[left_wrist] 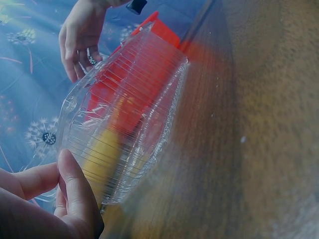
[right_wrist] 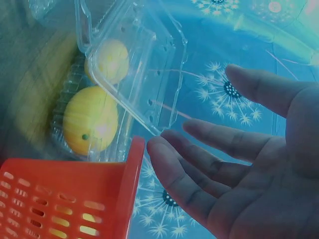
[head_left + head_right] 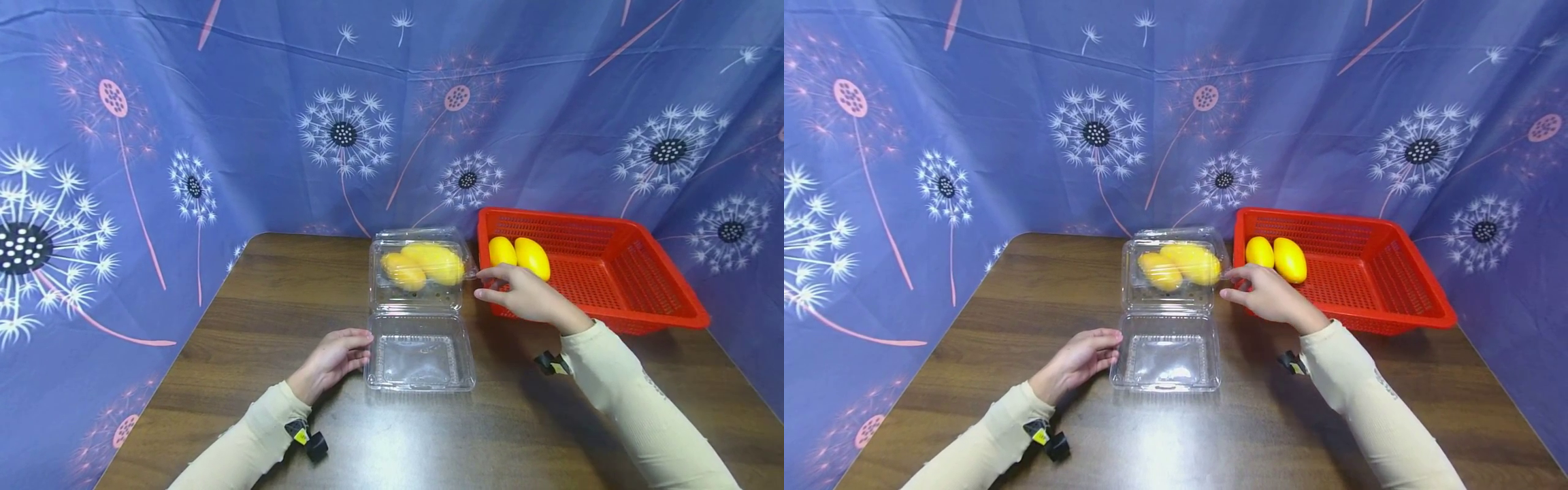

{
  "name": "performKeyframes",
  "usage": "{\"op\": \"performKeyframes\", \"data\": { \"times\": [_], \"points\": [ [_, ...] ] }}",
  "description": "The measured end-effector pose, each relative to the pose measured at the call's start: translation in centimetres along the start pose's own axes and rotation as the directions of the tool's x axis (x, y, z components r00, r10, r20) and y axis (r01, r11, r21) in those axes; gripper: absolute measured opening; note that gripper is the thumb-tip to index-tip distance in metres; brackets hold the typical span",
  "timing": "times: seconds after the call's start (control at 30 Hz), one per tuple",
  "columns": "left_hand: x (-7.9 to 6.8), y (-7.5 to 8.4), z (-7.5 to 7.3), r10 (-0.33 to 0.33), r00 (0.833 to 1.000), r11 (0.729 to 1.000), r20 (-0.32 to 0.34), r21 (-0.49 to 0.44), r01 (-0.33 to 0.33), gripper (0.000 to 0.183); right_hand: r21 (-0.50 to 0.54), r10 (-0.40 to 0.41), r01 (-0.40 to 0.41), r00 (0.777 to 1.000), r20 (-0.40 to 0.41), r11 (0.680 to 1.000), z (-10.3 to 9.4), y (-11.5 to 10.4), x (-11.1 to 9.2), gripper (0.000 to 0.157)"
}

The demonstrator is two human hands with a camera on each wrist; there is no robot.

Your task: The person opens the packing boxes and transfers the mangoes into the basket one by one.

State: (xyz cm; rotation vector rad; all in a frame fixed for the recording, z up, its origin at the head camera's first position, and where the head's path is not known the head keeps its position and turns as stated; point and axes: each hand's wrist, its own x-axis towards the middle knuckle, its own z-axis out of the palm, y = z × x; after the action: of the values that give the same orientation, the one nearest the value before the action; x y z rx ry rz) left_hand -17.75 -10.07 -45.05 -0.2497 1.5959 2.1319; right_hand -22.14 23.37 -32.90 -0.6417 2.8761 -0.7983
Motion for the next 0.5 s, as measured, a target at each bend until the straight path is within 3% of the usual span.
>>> {"op": "performKeyframes", "data": {
  "times": [0.5],
  "points": [
    [0.0, 0.0, 0.0, 0.000, 1.000, 1.000, -0.012, 0.002, 0.000, 0.021, 0.019, -0.054, 0.054, 0.999, -0.005, 0.998, 2.0, -0.4, -0.9, 0.043]
  ]
}}
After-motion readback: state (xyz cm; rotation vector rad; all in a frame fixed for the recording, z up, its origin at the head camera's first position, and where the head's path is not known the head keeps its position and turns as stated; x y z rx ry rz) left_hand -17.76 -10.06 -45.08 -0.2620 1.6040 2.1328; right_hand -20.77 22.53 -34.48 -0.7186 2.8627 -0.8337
